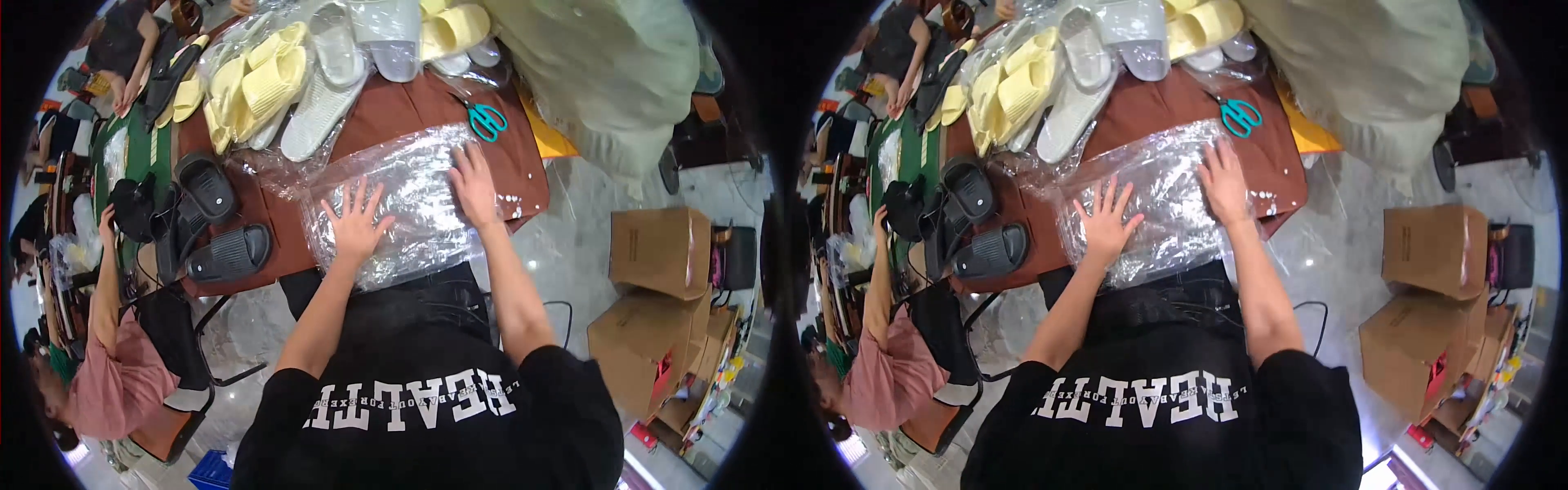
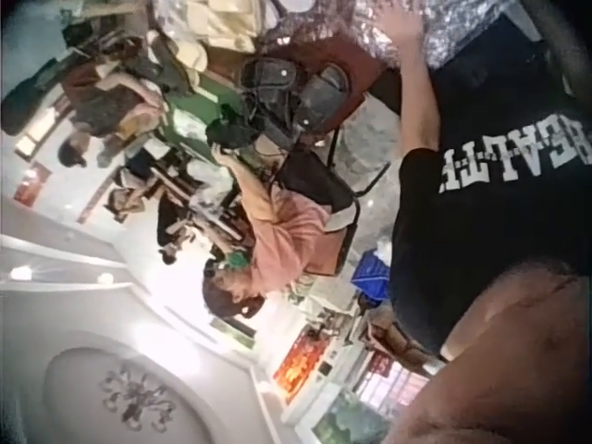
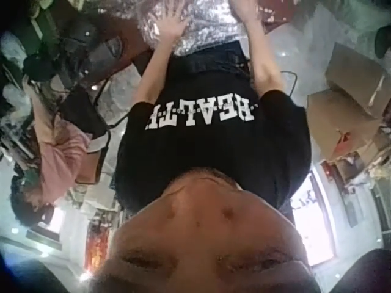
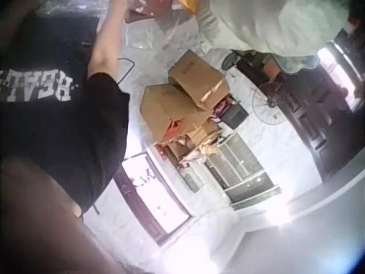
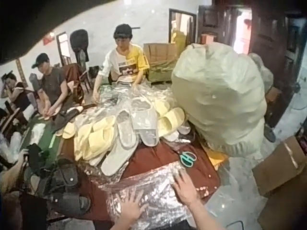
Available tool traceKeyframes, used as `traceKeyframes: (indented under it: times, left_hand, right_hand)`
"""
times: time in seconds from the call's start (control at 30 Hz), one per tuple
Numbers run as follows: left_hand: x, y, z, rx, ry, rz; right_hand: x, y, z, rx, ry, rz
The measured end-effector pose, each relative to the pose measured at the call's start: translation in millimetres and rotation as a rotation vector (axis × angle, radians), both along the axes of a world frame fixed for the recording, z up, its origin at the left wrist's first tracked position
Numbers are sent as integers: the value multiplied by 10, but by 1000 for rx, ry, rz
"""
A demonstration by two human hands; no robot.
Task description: Packaging various rubber slippers and sandals into plastic bags and organizing them on a workbench.
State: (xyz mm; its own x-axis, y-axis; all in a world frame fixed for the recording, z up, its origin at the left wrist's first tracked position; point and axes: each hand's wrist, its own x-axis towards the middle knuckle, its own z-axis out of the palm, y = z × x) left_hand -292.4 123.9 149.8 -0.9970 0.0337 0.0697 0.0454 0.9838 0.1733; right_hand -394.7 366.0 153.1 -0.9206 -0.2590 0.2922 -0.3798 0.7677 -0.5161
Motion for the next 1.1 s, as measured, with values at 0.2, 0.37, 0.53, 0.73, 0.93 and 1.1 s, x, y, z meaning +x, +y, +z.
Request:
traceKeyframes:
  times: [0.2,0.37,0.53,0.73,0.93,1.1]
  left_hand:
    - [82,-155,16,-11,-69,-26]
    - [203,-209,35,30,-58,3]
    - [201,-256,47,42,-15,50]
    - [-1,-558,168,55,58,137]
    - [-22,-714,19,-16,19,135]
    - [26,-758,-11,-40,6,171]
  right_hand:
    - [227,255,197,-104,-3,-33]
    - [66,112,136,89,77,-264]
    - [-216,6,23,-348,-228,-292]
    - [-601,-460,80,-701,-108,-110]
    - [-694,-593,362,-101,0,-103]
    - [114,-643,617,329,161,403]
